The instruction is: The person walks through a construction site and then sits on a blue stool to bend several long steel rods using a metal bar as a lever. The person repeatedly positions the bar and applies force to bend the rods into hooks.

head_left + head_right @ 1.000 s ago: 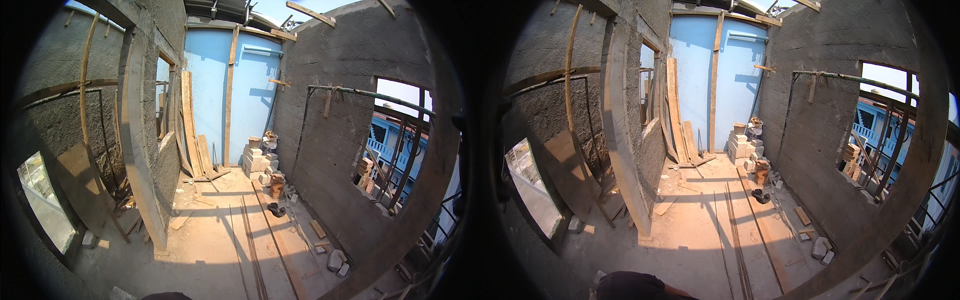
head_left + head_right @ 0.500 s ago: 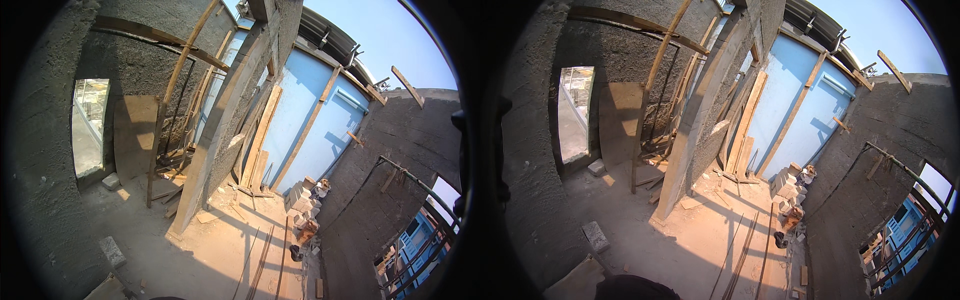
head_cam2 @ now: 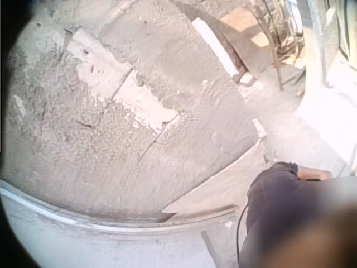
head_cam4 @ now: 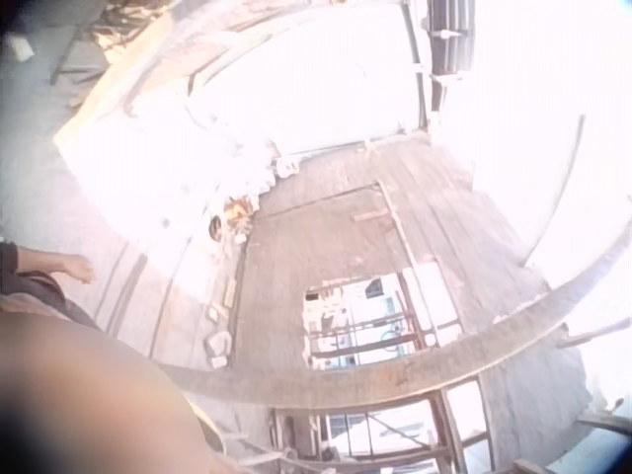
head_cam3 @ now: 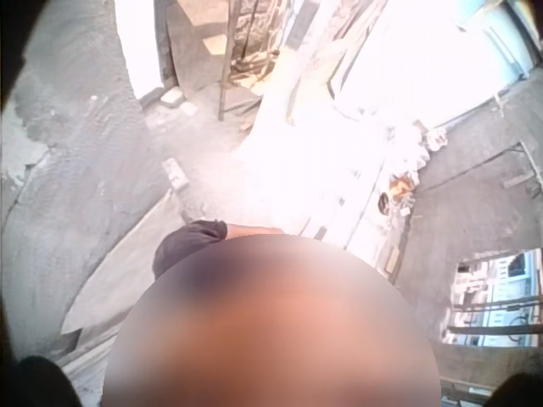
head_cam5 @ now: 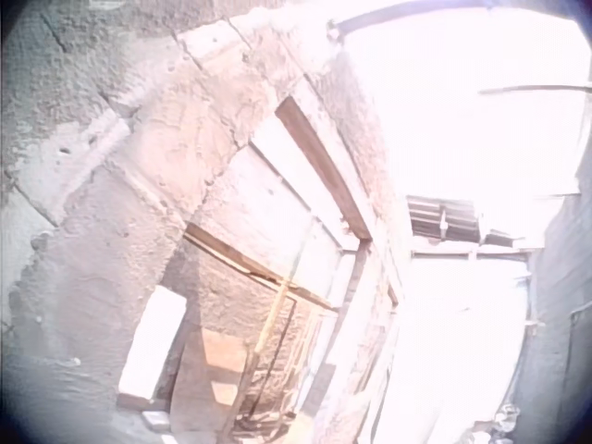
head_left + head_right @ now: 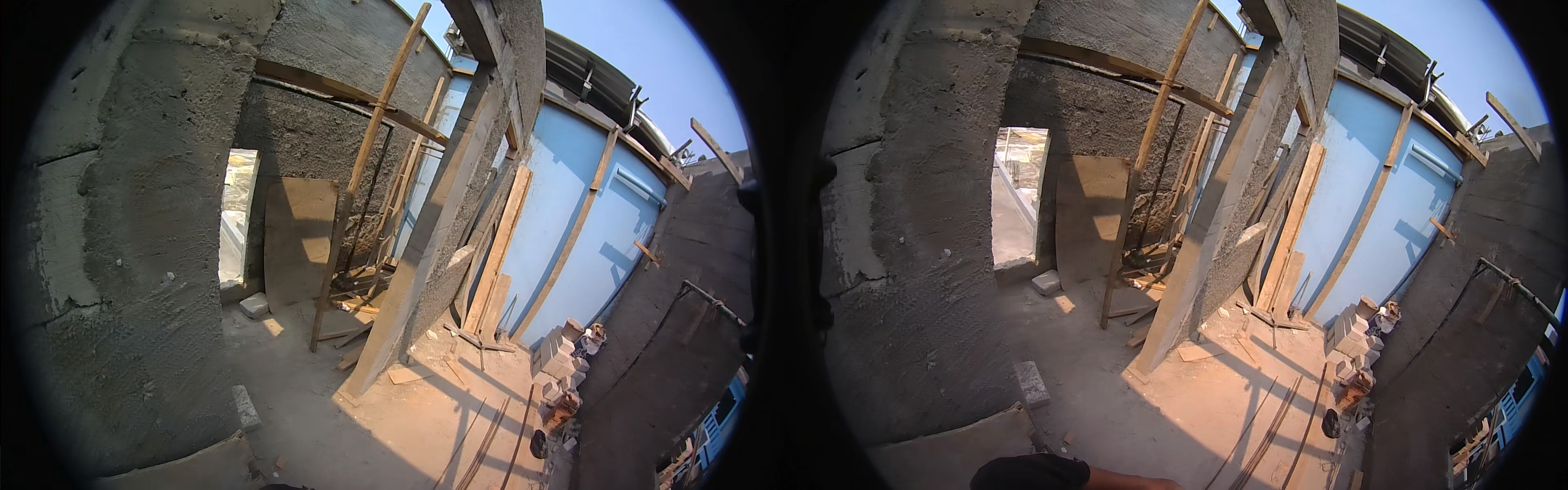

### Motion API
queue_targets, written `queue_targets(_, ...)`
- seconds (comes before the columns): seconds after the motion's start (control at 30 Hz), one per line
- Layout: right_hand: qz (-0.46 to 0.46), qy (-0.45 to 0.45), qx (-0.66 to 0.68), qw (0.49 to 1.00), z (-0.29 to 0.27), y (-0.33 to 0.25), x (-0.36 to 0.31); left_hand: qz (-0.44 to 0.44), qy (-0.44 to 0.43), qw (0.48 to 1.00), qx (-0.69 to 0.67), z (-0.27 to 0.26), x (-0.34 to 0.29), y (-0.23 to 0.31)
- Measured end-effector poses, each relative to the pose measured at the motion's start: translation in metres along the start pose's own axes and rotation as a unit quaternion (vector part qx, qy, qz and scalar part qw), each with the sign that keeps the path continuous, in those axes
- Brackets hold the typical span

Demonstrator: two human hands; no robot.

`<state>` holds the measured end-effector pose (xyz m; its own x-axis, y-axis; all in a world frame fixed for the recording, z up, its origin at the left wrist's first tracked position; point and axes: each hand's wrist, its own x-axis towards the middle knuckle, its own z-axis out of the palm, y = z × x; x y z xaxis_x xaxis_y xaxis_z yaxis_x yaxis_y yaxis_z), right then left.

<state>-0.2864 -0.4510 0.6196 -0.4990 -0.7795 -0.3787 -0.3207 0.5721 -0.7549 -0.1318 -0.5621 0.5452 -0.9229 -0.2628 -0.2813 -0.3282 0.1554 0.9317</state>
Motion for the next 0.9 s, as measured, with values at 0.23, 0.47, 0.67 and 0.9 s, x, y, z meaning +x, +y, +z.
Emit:
queue_targets(0.23,0.068,-0.014,0.035,0.997,-0.014,0.088,-0.012,0.041,-0.004,0.997,-0.070,0.018,-0.032,0.059)
queue_targets(0.47,0.303,-0.008,0.133,0.943,0.000,0.301,-0.102,-0.021,0.138,0.981,-0.136,0.032,-0.074,0.133)
queue_targets(0.67,0.510,-0.081,0.125,0.847,0.079,0.501,-0.246,-0.116,0.155,0.969,-0.153,0.091,-0.099,0.100)
queue_targets(0.9,0.434,-0.170,0.053,0.883,0.073,0.513,-0.303,-0.144,0.020,0.979,-0.143,0.148,-0.075,0.080)
